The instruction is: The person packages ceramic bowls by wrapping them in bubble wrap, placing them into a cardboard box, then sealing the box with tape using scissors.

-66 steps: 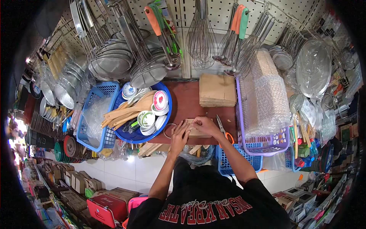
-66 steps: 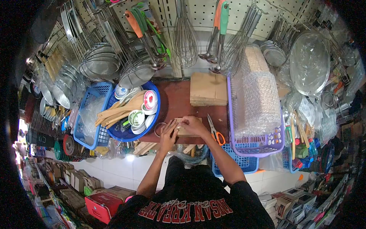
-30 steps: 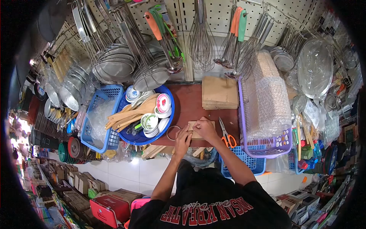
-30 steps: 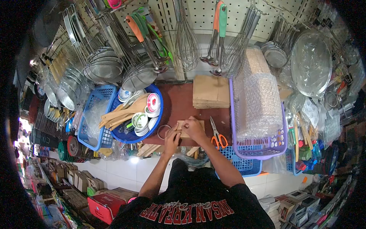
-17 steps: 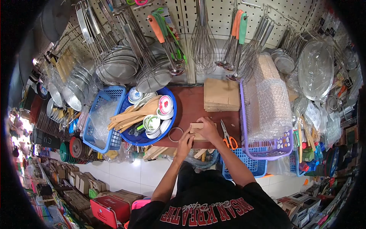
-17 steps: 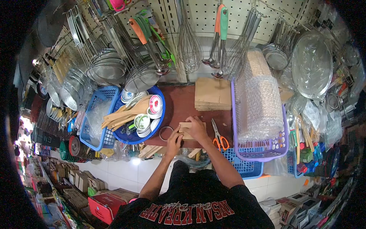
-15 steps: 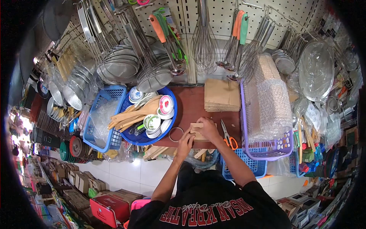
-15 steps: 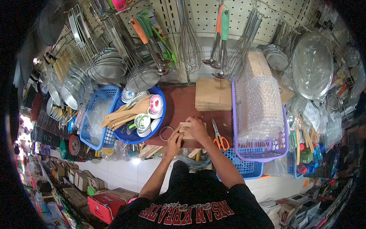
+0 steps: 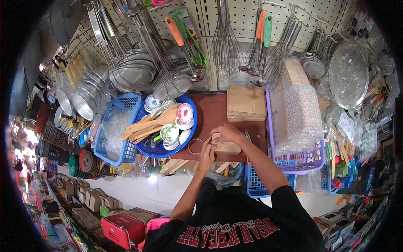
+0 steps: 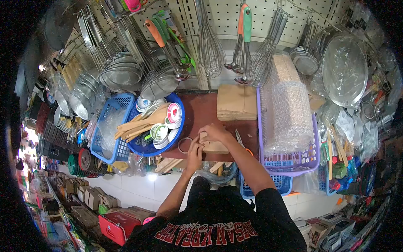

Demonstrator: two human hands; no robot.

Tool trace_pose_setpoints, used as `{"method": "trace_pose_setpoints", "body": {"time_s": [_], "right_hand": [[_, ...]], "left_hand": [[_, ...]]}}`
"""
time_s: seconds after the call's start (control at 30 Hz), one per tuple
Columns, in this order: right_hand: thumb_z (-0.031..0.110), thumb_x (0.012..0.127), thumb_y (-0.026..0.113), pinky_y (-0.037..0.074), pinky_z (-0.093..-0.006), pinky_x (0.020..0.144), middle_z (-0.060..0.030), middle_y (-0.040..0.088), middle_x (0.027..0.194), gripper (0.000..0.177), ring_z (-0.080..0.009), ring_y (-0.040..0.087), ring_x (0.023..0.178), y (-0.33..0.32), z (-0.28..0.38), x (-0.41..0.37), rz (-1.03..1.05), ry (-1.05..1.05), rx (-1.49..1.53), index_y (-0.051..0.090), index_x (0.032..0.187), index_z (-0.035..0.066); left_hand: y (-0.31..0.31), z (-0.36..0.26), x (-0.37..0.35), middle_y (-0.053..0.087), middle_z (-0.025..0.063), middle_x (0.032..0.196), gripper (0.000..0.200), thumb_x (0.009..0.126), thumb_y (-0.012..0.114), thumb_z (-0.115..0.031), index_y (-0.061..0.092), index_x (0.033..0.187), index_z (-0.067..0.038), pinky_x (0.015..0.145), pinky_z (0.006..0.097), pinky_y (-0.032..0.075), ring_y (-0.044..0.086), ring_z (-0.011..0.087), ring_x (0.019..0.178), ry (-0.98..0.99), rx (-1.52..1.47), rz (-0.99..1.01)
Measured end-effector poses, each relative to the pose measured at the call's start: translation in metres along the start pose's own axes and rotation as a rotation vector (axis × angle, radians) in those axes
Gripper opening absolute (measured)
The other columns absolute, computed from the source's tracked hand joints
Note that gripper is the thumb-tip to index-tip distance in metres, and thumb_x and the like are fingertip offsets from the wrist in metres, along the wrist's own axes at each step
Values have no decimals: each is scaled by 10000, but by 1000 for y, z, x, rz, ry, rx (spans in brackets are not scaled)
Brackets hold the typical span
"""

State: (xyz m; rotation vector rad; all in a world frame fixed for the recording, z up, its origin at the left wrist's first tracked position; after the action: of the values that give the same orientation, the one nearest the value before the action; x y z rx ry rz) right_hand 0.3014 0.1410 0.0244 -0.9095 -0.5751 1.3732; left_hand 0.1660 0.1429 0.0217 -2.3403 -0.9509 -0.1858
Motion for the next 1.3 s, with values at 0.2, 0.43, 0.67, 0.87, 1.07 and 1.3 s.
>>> {"method": "trace_pose_setpoints", "body": {"time_s": [0.2,0.43,0.67,0.87,1.07,1.3], "right_hand": [[454,773,773,518,-427,825,-144,689,978,464,-329,673,924,5,-48,-11,-216,148,272,639,1027,90],[459,836,714,509,-458,812,-232,667,979,511,-384,659,960,21,-93,-56,-481,462,444,523,1063,43],[473,847,690,505,-484,801,-255,664,928,512,-441,645,925,17,-87,-104,-539,649,502,521,1041,31],[569,858,636,497,-469,809,-239,670,926,553,-415,652,938,19,-68,-127,-428,662,357,580,1019,43],[430,917,625,490,-406,820,-196,661,958,431,-355,645,937,38,-65,-128,-531,409,409,620,1067,26],[295,855,737,468,-389,879,-176,621,1080,331,-325,596,999,22,-10,-165,-611,296,403,629,1016,28]], "left_hand": [[-14,-3,-41,407,189,1416,281,994,524,-111,491,1261,-32,1078,414,374,422,325,1333,-177,-95,-199],[35,40,-143,252,215,1512,632,1003,534,-255,187,1503,-85,1124,416,291,292,313,1398,-811,-629,-233],[65,42,-121,142,201,1561,792,999,525,-398,17,1555,-152,1123,426,289,229,315,1420,-683,-502,-87],[71,31,-106,212,188,1537,809,981,550,-444,36,1542,-170,1090,424,336,314,298,1371,-930,-901,-319],[60,46,-108,277,217,1504,813,985,530,-452,111,1516,0,1140,370,251,323,305,1376,-895,-621,-316],[29,39,-134,312,222,1492,768,1002,475,-453,137,1515,9,1146,372,240,322,295,1382,-891,-582,-238]]}}
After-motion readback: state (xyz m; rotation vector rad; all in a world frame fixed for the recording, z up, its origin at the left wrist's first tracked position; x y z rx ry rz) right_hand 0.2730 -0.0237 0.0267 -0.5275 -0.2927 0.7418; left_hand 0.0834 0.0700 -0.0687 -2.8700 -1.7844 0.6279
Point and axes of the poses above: each hand's wrist, its own x-axis towards the middle knuckle, its own y-axis out of the palm, z = x × y, the point moved 10 cm from there along x, towards the middle knuckle
